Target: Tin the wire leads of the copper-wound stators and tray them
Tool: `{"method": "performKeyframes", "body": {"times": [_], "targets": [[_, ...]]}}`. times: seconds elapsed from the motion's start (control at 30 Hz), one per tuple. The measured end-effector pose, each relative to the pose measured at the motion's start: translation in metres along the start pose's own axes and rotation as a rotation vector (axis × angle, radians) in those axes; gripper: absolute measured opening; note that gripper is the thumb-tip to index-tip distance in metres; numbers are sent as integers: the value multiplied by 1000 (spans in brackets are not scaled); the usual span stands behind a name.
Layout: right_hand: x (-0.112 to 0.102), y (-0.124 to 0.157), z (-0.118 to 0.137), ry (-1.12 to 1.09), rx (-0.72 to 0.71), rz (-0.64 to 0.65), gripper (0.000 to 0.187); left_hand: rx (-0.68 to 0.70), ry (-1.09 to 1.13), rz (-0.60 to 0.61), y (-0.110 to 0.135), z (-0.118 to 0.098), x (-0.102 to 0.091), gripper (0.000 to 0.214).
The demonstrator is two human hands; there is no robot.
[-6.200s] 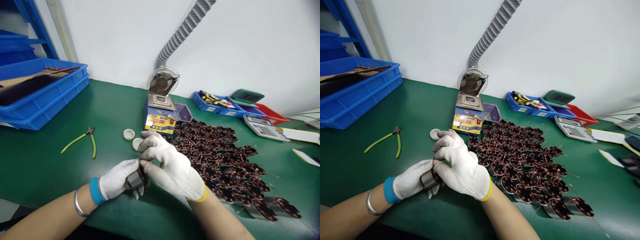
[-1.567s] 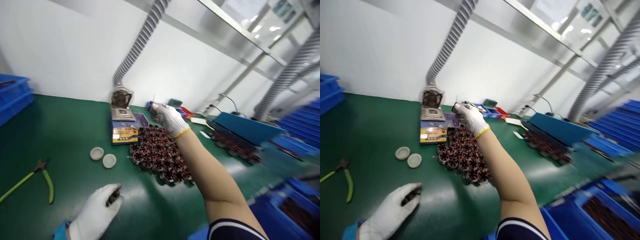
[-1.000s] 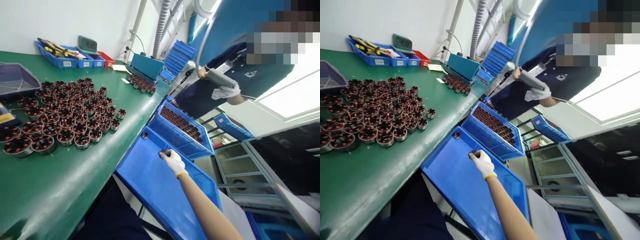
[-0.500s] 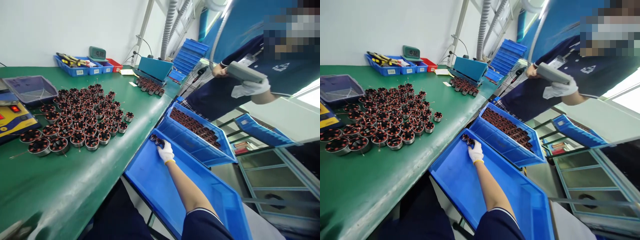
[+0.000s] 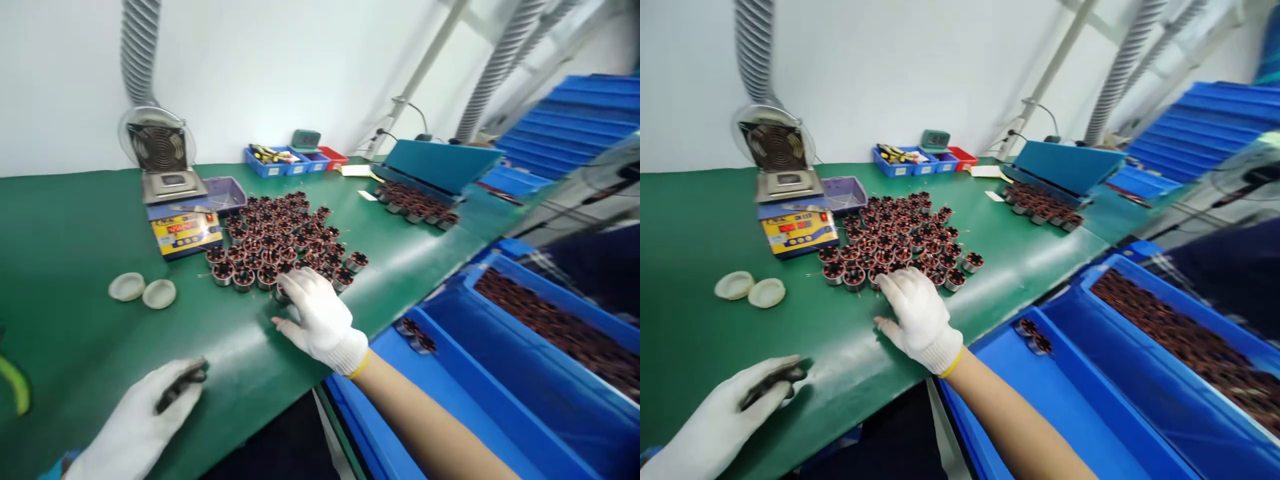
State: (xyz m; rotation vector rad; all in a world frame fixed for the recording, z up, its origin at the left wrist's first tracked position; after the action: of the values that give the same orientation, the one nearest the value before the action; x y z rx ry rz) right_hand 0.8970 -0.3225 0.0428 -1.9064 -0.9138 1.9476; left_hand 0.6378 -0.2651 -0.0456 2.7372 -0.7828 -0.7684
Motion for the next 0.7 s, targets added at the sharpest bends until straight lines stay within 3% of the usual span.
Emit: {"method": "performKeyframes", "body": {"times": [0.1, 0.2, 0.33, 0.53, 0.6, 0.7], "targets": [[29, -39, 20, 130, -5, 158, 60, 58, -4, -2, 0, -11, -1, 44], [58, -58, 31, 263, -9, 284, 44, 105, 1, 3, 3, -15, -3, 42], [77, -69, 33, 351, -41, 305, 39, 102, 65, -2, 5, -18, -6, 41], [64, -60, 48, 80, -112, 186, 43, 34, 482, -107, 1, -20, -13, 50], [51, -55, 72, -109, -121, 117, 41, -23, 706, -120, 1, -17, -10, 57], [31, -50, 115, -376, -201, 32, 43, -118, 1003, 11, 1, -14, 5, 47]]}}
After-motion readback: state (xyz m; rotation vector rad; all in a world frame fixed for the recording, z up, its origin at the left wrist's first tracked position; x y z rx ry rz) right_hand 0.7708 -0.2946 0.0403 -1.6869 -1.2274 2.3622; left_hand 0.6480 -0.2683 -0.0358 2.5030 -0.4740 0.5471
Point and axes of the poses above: each hand's wrist, its own y-axis away from the middle knuckle, its own x-axis out of the palm, z = x × y, the point moved 6 cm from there along -y, towards the middle knuckle, and after that the axes turned 6 degrees about y, right-handed, at the moved point
